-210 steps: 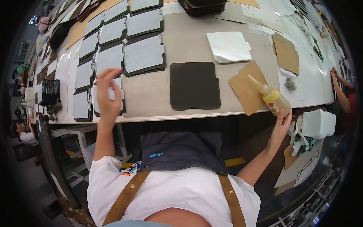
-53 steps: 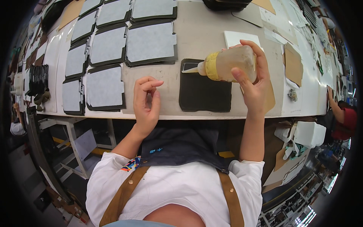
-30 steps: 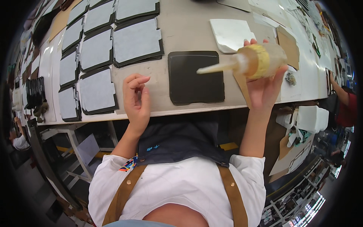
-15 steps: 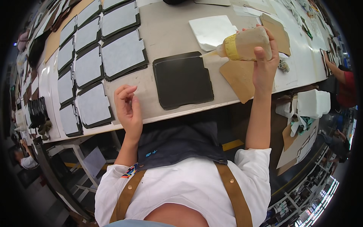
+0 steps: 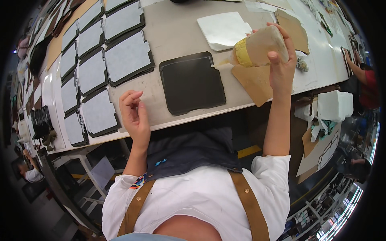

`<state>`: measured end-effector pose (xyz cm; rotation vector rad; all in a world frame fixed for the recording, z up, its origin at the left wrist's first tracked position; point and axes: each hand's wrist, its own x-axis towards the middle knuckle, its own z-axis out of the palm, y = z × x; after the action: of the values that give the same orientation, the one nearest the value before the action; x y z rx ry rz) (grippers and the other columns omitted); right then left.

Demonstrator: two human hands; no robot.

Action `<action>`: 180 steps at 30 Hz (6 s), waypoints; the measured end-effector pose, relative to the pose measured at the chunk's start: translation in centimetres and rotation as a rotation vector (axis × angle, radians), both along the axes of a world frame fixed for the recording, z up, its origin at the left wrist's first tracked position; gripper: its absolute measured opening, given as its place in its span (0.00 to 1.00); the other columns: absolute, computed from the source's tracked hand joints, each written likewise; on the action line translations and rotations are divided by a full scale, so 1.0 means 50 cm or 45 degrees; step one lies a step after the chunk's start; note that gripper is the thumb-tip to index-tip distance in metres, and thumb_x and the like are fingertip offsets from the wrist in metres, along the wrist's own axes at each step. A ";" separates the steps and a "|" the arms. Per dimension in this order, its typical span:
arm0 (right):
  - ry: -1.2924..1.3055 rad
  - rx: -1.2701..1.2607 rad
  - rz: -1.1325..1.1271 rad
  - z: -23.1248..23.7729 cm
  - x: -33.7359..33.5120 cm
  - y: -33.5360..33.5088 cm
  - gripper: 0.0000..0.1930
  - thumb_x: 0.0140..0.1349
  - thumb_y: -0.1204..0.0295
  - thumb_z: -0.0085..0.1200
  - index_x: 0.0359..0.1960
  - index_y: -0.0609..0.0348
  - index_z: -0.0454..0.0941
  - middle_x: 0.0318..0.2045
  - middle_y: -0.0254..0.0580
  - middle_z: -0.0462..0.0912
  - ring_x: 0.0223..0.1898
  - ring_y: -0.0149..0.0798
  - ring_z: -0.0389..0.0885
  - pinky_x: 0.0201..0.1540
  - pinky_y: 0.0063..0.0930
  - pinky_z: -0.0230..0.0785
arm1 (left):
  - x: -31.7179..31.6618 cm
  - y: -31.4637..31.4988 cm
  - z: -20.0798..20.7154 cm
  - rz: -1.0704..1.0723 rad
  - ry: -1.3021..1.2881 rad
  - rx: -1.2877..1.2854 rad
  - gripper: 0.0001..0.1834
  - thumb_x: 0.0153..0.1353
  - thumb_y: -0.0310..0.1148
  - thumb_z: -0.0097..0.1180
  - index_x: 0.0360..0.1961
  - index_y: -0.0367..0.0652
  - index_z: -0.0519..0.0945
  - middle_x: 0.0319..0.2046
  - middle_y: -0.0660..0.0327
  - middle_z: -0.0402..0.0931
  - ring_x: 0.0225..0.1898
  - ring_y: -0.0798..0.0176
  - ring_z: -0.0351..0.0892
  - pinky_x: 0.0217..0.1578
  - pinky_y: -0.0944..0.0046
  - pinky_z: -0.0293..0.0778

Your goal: The person applies glue from a squeeze bottle onto a dark rectangular base and then places a white square sheet on top. They press the sheet down to secure it and move the finished unit to a stack on the left. This process is repeated for multiple units throughout the clip.

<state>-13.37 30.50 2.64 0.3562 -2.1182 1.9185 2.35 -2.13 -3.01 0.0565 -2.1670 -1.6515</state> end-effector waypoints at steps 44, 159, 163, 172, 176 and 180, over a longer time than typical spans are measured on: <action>-0.050 -0.061 0.138 -0.002 0.063 0.035 0.58 0.38 0.34 0.73 0.63 0.66 0.67 0.48 0.53 0.81 0.50 0.52 0.85 0.56 0.47 0.79 | -0.004 0.003 -0.001 0.034 0.005 -0.050 0.18 0.65 0.15 0.47 0.54 0.37 0.76 0.53 0.62 0.67 0.37 0.74 0.62 0.44 0.74 0.63; 0.571 -0.204 -0.860 0.101 0.004 0.005 0.10 0.74 0.67 0.53 0.38 0.62 0.77 0.48 0.42 0.83 0.52 0.38 0.80 0.59 0.35 0.71 | -0.322 0.161 0.119 -0.772 0.166 -0.776 0.19 0.71 0.38 0.55 0.59 0.44 0.78 0.60 0.54 0.74 0.63 0.48 0.69 0.63 0.49 0.64; 0.738 0.524 -0.155 0.085 0.091 -0.111 0.06 0.59 0.77 0.64 0.34 0.61 0.78 0.50 0.48 0.82 0.47 0.45 0.83 0.47 0.37 0.75 | -0.236 0.169 0.176 -1.096 -0.188 0.633 0.25 0.77 0.47 0.47 0.66 0.42 0.71 0.60 0.57 0.74 0.62 0.59 0.73 0.60 0.56 0.70; 0.609 0.357 -0.125 0.035 0.173 -0.181 0.23 0.62 0.58 0.66 0.51 0.62 0.79 0.50 0.46 0.80 0.50 0.48 0.79 0.54 0.40 0.70 | -0.125 0.076 0.179 -0.511 -0.468 1.008 0.26 0.78 0.45 0.45 0.66 0.36 0.70 0.58 0.59 0.77 0.59 0.66 0.76 0.61 0.65 0.69; -0.214 -0.444 0.102 0.003 0.162 -0.187 0.26 0.68 0.62 0.63 0.60 0.68 0.73 0.49 0.40 0.82 0.49 0.36 0.78 0.56 0.32 0.69 | -0.099 0.048 0.164 -0.544 -0.511 1.026 0.25 0.79 0.45 0.44 0.66 0.36 0.71 0.59 0.59 0.77 0.59 0.66 0.76 0.61 0.64 0.69; -0.654 -0.402 0.345 -0.009 0.181 -0.174 0.17 0.68 0.69 0.62 0.53 0.69 0.79 0.41 0.34 0.84 0.43 0.23 0.79 0.50 0.20 0.70 | -0.095 0.041 0.133 -0.559 -0.591 0.996 0.26 0.79 0.47 0.42 0.63 0.36 0.73 0.56 0.59 0.79 0.55 0.68 0.79 0.55 0.65 0.74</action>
<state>-4.30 21.79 2.20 0.0899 -2.0709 2.6963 -2.41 -0.09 3.62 0.2168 -1.7394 -2.9027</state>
